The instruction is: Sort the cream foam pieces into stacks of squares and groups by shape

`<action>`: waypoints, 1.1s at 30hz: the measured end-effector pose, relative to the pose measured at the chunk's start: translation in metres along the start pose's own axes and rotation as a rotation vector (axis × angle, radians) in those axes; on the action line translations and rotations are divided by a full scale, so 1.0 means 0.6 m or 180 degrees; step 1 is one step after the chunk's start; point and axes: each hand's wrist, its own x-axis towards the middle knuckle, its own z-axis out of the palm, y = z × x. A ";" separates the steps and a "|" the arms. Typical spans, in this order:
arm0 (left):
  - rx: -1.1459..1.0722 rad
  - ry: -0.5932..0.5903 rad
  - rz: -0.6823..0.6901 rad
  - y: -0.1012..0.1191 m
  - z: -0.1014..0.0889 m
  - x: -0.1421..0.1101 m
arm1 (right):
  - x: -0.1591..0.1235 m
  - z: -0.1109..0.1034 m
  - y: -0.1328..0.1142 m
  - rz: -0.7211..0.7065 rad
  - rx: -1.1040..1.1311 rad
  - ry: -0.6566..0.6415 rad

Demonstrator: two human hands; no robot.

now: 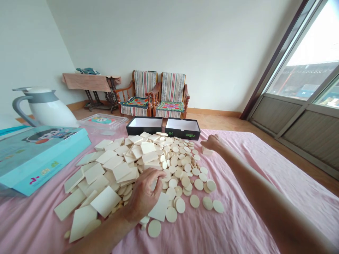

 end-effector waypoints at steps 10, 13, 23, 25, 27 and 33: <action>0.0007 -0.0029 -0.0027 0.001 -0.001 0.001 | 0.005 0.014 -0.001 0.0041 -0.0052 -0.0169; 0.0003 -0.0014 -0.0014 0.001 -0.002 0.001 | 0.001 0.013 0.000 -0.0012 -0.0063 -0.0146; -0.0040 -0.0035 -0.0027 -0.002 0.001 0.000 | -0.032 -0.021 -0.033 -0.0873 0.0257 0.0232; -0.0049 -0.0072 -0.0059 -0.003 0.001 -0.001 | -0.051 -0.021 -0.064 -0.1266 0.0407 0.0203; -0.0049 -0.0101 -0.0116 -0.004 -0.001 -0.002 | -0.076 -0.020 -0.100 -0.1683 0.0608 0.0116; -0.0110 -0.0124 -0.0247 -0.005 -0.004 -0.004 | -0.143 -0.020 -0.203 -0.3301 0.1342 -0.0131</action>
